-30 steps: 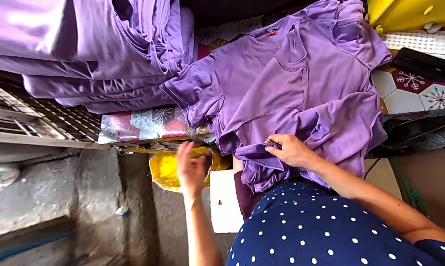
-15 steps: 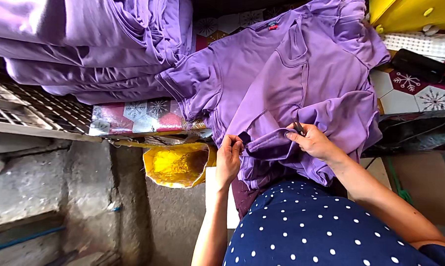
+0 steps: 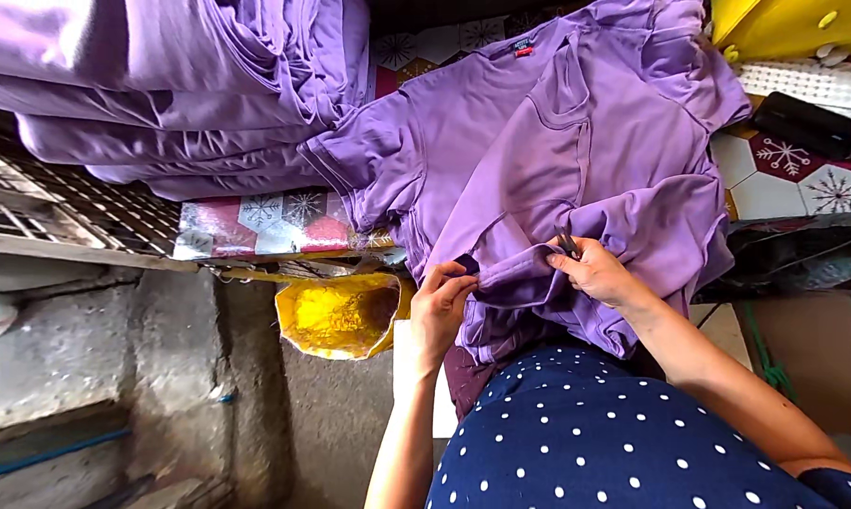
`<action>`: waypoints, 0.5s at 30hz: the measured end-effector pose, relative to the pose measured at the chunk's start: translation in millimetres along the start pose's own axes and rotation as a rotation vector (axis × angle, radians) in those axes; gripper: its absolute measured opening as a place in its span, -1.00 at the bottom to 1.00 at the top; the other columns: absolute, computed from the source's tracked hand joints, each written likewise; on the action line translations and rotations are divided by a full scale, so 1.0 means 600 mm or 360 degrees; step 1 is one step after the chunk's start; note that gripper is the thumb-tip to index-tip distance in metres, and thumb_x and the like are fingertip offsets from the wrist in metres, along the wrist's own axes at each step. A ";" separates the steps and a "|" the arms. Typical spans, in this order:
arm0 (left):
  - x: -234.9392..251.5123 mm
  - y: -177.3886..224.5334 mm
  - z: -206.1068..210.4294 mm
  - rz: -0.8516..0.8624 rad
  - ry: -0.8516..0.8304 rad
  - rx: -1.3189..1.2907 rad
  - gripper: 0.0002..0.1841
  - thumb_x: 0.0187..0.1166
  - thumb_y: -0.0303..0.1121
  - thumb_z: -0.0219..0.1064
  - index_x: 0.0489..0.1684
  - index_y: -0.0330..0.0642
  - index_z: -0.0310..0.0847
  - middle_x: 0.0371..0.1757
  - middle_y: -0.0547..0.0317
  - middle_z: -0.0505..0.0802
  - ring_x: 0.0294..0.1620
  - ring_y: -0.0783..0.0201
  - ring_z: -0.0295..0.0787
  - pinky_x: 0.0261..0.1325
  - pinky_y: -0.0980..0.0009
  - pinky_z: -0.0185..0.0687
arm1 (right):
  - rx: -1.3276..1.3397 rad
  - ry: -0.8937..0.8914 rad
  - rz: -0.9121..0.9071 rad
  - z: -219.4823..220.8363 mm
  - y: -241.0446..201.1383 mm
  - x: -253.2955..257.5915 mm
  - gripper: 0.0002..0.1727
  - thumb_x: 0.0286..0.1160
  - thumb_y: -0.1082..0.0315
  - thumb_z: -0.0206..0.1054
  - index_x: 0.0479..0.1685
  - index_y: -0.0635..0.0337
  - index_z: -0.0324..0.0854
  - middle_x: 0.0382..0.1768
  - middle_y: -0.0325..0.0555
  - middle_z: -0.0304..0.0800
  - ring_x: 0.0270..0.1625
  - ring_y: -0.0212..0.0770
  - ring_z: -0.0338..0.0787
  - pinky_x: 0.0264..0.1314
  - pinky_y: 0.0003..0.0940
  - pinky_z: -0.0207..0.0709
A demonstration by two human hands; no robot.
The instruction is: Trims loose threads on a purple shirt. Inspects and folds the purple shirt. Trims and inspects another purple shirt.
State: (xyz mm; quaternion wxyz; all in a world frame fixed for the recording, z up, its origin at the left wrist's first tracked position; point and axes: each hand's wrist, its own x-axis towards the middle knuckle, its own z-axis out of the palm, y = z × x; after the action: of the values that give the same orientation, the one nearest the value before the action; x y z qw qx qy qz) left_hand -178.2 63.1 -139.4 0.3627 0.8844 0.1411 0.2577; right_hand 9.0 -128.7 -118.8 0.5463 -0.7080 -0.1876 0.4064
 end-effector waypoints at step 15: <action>0.000 -0.002 0.001 -0.0294 -0.0007 -0.0701 -0.91 0.72 -0.55 0.05 -0.06 -0.24 0.46 -0.30 0.38 0.77 -0.31 0.57 0.74 -0.15 0.57 0.73 | -0.0088 -0.0037 -0.0009 -0.001 0.004 0.004 -0.92 0.69 0.44 0.25 -0.10 0.16 0.65 -0.57 -0.38 0.51 -0.63 -0.58 0.36 -0.53 -0.64 0.29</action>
State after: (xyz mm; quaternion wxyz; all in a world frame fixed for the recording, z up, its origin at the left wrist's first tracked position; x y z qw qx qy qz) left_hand -177.6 63.5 -140.5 0.5692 0.7678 0.1610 0.2462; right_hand 10.5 -128.1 -121.8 0.5253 -0.7176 -0.2070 0.4078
